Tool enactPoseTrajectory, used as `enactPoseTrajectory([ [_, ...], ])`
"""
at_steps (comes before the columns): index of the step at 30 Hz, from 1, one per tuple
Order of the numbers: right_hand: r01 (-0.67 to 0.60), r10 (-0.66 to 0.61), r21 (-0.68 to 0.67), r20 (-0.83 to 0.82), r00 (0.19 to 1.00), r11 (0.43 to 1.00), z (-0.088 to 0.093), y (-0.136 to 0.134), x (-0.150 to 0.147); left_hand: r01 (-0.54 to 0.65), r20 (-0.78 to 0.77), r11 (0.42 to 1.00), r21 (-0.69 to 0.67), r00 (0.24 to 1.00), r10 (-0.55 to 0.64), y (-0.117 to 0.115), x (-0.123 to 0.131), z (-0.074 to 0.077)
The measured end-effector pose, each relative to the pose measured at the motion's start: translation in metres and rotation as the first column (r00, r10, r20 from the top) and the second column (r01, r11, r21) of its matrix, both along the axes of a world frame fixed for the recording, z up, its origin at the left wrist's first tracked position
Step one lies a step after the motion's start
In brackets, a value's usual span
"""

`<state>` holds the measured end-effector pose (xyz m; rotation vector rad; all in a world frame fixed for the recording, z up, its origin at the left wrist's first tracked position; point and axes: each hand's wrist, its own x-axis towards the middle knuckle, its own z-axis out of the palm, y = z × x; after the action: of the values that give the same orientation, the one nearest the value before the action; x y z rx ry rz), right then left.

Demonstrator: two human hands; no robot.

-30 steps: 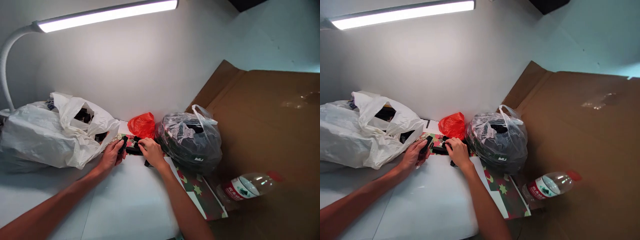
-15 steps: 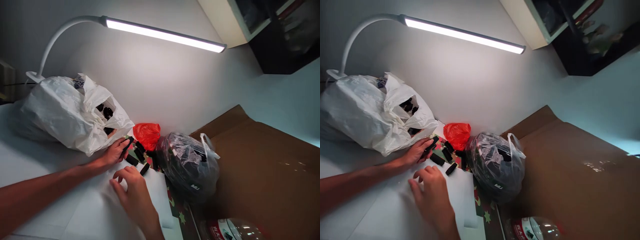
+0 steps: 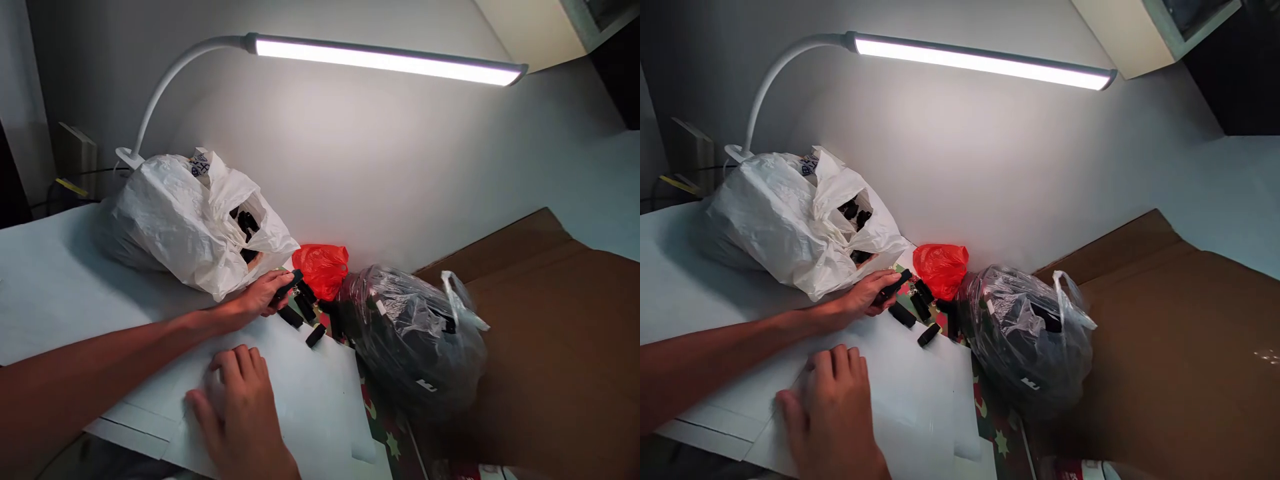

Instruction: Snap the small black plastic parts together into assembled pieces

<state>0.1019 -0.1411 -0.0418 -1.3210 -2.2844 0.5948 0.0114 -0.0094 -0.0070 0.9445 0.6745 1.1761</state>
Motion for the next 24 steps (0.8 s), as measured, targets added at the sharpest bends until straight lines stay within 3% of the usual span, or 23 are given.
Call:
enactPoseTrajectory([
  [5,0.101,-0.101,0.007,-0.024,0.995,0.995,0.008,0.036,0.021,0.282,0.176,0.959,-0.025,0.946,-0.274,-0.007,-0.006,0.01],
  [9,0.048,-0.049,-0.027,-0.058,0.997,0.999,0.017,0.058,0.026,0.478,0.236,0.872,-0.105,0.864,-0.445,-0.009,-0.016,0.02],
  [15,0.034,-0.034,0.008,0.007,0.999,0.999,0.013,0.038,0.014,0.487,0.156,0.873,-0.008,0.863,-0.48,-0.008,-0.021,0.036],
  [20,0.029,-0.029,0.106,-0.001,1.0,0.994,0.007,0.016,0.013,0.404,-0.013,0.913,0.052,0.915,-0.404,-0.011,-0.006,0.045],
  [24,0.069,-0.068,0.137,-0.011,0.998,0.988,0.001,0.013,0.021,0.419,-0.148,0.906,0.066,0.902,-0.406,-0.018,0.005,0.049],
])
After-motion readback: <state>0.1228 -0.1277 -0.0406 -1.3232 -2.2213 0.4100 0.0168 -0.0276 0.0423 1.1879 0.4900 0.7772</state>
